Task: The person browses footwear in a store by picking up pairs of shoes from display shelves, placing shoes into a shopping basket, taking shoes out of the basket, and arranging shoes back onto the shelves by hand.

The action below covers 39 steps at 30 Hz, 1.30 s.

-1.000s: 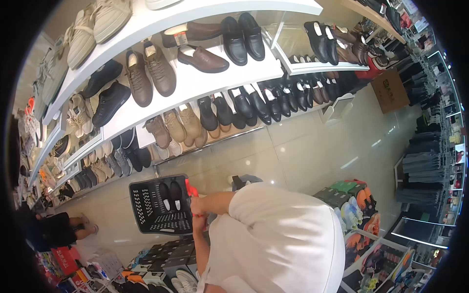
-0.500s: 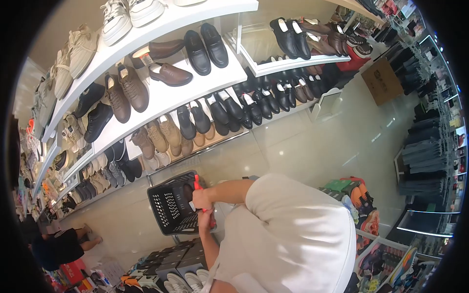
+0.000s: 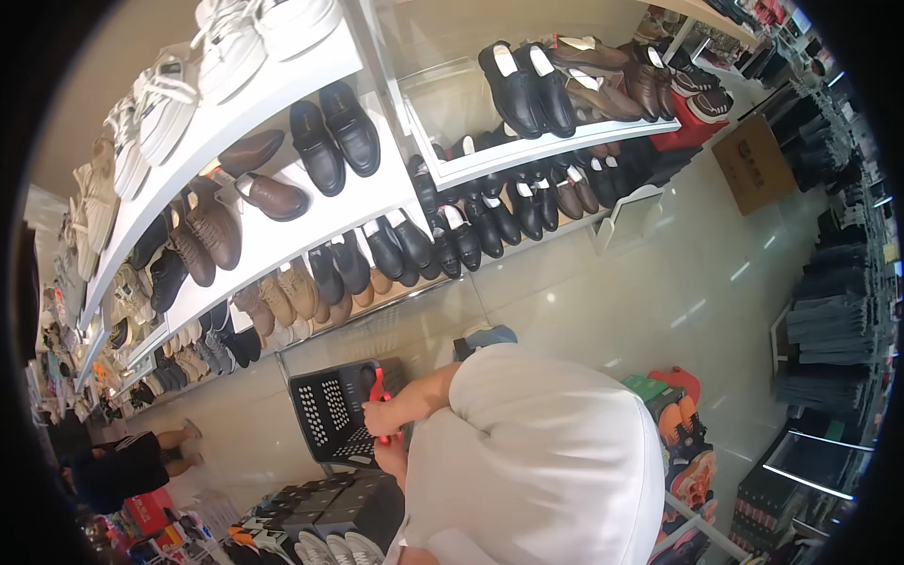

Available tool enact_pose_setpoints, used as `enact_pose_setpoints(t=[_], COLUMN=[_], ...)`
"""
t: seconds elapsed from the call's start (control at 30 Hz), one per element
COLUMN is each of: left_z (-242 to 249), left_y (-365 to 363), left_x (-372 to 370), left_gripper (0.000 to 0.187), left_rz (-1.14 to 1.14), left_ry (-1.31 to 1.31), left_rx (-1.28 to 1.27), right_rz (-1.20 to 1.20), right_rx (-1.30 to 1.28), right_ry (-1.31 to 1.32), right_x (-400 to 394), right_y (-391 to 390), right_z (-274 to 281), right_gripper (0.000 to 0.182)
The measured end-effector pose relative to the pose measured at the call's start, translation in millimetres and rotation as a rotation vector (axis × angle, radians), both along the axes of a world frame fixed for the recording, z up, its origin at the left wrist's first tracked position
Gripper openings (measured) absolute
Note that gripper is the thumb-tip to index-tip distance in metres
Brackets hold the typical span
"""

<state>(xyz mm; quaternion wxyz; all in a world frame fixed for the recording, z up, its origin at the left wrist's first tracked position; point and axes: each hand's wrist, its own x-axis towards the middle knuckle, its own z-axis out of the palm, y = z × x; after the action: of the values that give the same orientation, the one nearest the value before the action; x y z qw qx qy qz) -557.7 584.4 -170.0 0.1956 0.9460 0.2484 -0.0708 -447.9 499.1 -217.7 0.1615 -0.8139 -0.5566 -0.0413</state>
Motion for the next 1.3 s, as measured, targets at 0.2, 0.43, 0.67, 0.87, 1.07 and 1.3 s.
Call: enact_pose_setpoints(t=[0.2, 0.43, 0.67, 0.87, 1.07, 1.3], left_z=[-26, -32, -21, 25, 19, 10], left_y=[-71, -183, -258, -321, -372, -419], left_x=[-15, -38, -70, -115, -171, -233], left_gripper=[0.035, 0.03, 0.026, 0.024, 0.027, 0.02], left_rz=[-0.048, 0.037, 0.112, 0.115, 0.123, 0.389], left_ry=[0.096, -0.008, 0.114, 0.154, 0.153, 0.052], left_rx=[-0.082, -0.138, -0.053, -0.031, -0.055, 0.375], right_rz=[0.038, 0.141, 0.267, 0.193, 0.27, 0.475], right_rx=[-0.104, -0.227, -0.207, -0.11, -0.249, -0.367], right_ry=[0.204, 0.256, 0.275, 0.334, 0.518, 0.733], right_x=[-12, -15, -46, -96, -138, -162], right_y=[-91, -192, -279, -339, -394, -450], right_z=[-7, 2, 18, 30, 33, 56], right_gripper=[0.012, 0.011, 0.012, 0.014, 0.025, 0.045])
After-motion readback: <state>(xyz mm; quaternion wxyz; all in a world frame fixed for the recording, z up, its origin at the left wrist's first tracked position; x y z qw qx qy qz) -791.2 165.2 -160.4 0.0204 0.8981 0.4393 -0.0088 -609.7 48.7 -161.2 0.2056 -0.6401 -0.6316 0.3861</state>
